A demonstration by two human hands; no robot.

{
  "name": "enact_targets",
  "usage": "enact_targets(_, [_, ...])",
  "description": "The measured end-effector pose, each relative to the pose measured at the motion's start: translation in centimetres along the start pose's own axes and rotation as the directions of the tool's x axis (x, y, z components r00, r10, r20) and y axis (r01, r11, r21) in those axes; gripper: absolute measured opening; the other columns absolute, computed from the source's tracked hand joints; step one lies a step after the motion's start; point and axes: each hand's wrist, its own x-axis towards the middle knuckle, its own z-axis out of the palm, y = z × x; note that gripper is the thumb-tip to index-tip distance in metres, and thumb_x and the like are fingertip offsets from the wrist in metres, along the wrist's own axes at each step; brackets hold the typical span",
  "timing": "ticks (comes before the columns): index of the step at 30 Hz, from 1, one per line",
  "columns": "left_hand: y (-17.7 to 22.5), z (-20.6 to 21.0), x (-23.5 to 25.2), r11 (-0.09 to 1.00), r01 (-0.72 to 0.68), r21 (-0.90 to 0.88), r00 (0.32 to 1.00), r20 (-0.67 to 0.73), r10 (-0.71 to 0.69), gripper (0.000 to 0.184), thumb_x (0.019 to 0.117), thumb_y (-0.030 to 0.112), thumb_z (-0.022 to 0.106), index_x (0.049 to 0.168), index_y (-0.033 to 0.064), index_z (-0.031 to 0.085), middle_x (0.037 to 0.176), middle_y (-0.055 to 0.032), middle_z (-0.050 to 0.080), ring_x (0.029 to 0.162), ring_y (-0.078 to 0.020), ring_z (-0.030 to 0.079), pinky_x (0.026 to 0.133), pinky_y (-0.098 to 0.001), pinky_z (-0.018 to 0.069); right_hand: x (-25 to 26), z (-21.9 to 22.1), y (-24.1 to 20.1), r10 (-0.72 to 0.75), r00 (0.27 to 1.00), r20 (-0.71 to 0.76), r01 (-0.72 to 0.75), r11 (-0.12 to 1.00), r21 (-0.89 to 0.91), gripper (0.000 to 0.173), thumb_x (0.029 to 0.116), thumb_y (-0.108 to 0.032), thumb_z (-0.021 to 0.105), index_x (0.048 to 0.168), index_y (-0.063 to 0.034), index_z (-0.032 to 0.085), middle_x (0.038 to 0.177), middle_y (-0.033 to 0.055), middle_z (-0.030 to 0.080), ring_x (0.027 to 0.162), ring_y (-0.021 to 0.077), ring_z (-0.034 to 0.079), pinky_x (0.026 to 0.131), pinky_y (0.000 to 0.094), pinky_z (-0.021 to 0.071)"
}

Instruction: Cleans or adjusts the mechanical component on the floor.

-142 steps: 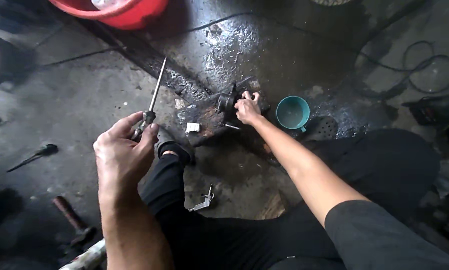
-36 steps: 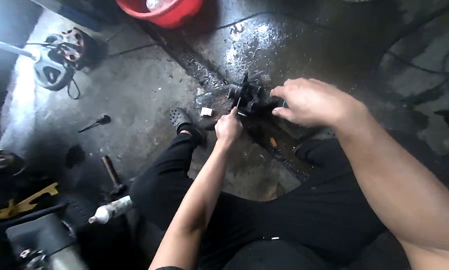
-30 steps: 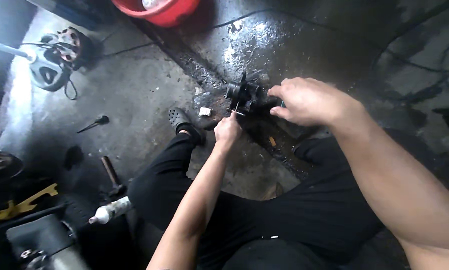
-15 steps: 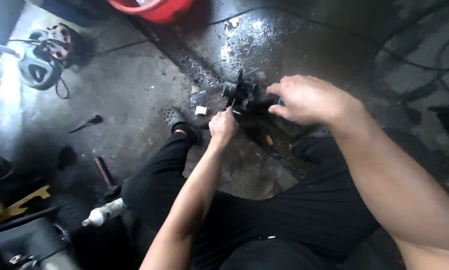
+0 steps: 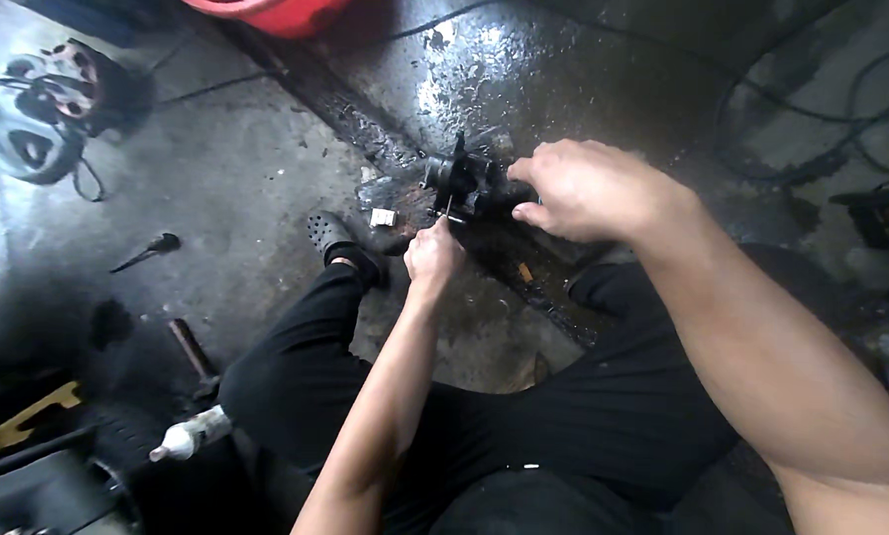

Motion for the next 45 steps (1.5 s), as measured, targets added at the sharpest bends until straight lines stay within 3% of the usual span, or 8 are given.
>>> enact_targets(6, [0.3, 1.0, 1.8, 0.999, -0.007, -0.033, 0.999, -0.039, 0.006, 0.04, 0.1035, 0.027, 0.049, 0.142, 0.0224, 0.06, 0.12, -0.0199, 0.071, 0.112, -0.0415, 0.069, 0.085, -0.0649, 0.0549, -0.2, 0.1, 0.1, -0.009, 1.0, -0.013, 0.009, 1.0, -0.003, 0.048, 0.1032, -0.042, 0.059, 0.141, -0.0125, 0.058, 0.12, 0.0147, 0.066, 0.113, 0.0345, 0.066, 0.09, 0.0589, 0.0542])
enact_targets(12, [-3.1, 4.7, 2.9, 0.948, -0.098, -0.302, 0.989, -0.136, 0.059, 0.044, 0.1072, 0.029, 0.049, 0.151, 0.0248, 0.054, 0.125, -0.0188, 0.071, 0.114, -0.041, 0.069, 0.094, -0.0654, 0.0526, -0.1, 0.0, -0.1, -0.017, 1.0, -0.016, 0.017, 1.0, -0.004, 0.049, 0.1034, -0.042, 0.059, 0.142, -0.0128, 0.057, 0.124, 0.0149, 0.065, 0.116, 0.0346, 0.065, 0.091, 0.059, 0.0539])
enact_targets(25, [0.0, 2.0, 1.9, 0.987, 0.025, -0.16, 0.998, -0.052, -0.034, 0.043, 0.1046, 0.029, 0.048, 0.147, 0.0259, 0.058, 0.126, -0.0179, 0.07, 0.117, -0.0404, 0.067, 0.09, -0.0656, 0.0534, -0.1, 0.1, 0.0, -0.008, 1.0, -0.012, 0.008, 1.0, 0.01, 0.047, 0.1029, -0.041, 0.059, 0.141, -0.0134, 0.058, 0.122, 0.0142, 0.066, 0.114, 0.0347, 0.066, 0.09, 0.0597, 0.0545])
enact_targets(29, [0.6, 0.6, 1.5, 0.998, 0.022, -0.061, 1.0, -0.016, -0.023, 0.04, 0.1018, 0.026, 0.052, 0.14, 0.0203, 0.061, 0.124, -0.0208, 0.07, 0.115, -0.042, 0.067, 0.088, -0.0665, 0.0536, -0.1, 0.0, 0.2, -0.011, 1.0, -0.022, 0.012, 1.0, 0.01, 0.048, 0.1029, -0.042, 0.059, 0.141, -0.0133, 0.059, 0.121, 0.0143, 0.066, 0.114, 0.0347, 0.066, 0.091, 0.0595, 0.0543])
enact_targets(34, [2.2, -2.8, 1.4, 0.995, -0.033, 0.09, 0.998, 0.06, 0.027, 0.032, 0.0922, 0.026, 0.07, 0.115, 0.0025, 0.067, 0.115, -0.027, 0.069, 0.109, -0.0469, 0.068, 0.081, -0.0705, 0.0535, -0.2, 0.2, 0.2, -0.014, 1.0, -0.027, 0.015, 1.0, 0.016, 0.045, 0.1026, -0.04, 0.06, 0.139, -0.0134, 0.06, 0.12, 0.0139, 0.067, 0.113, 0.0342, 0.066, 0.089, 0.0589, 0.0549])
enact_targets(39, [2.8, -4.2, 2.1, 0.98, -0.072, 0.183, 0.996, 0.067, 0.06, 0.035, 0.0882, 0.028, 0.075, 0.112, 0.0031, 0.067, 0.114, -0.0264, 0.068, 0.107, -0.0475, 0.068, 0.078, -0.071, 0.0538, -0.5, 0.0, 0.4, -0.007, 1.0, -0.029, 0.007, 1.0, 0.017, 0.045, 0.1028, -0.04, 0.06, 0.14, -0.0135, 0.059, 0.12, 0.014, 0.067, 0.112, 0.0342, 0.066, 0.088, 0.059, 0.055])
enact_targets(43, [1.9, -1.8, 1.7, 0.991, -0.053, 0.119, 0.999, -0.004, 0.054, 0.034, 0.0926, 0.024, 0.069, 0.12, 0.0047, 0.067, 0.117, -0.0255, 0.069, 0.109, -0.0462, 0.068, 0.081, -0.0688, 0.0546, -0.6, -0.1, 0.5, -0.005, 1.0, -0.025, 0.005, 1.0, 0.017, 0.046, 0.103, -0.04, 0.06, 0.14, -0.013, 0.059, 0.12, 0.014, 0.067, 0.113, 0.0345, 0.066, 0.089, 0.0596, 0.0543])
enact_targets(45, [1.0, 0.1, 1.9, 0.998, -0.037, 0.057, 0.999, -0.027, 0.038, 0.038, 0.0976, 0.024, 0.06, 0.134, 0.0128, 0.063, 0.119, -0.0236, 0.07, 0.111, -0.0453, 0.068, 0.083, -0.068, 0.0546, -0.7, -0.1, 0.8, 0.001, 1.0, -0.028, -0.001, 1.0, 0.024, 0.046, 0.103, -0.039, 0.06, 0.14, -0.0133, 0.059, 0.121, 0.0137, 0.067, 0.114, 0.0344, 0.066, 0.09, 0.0598, 0.054])
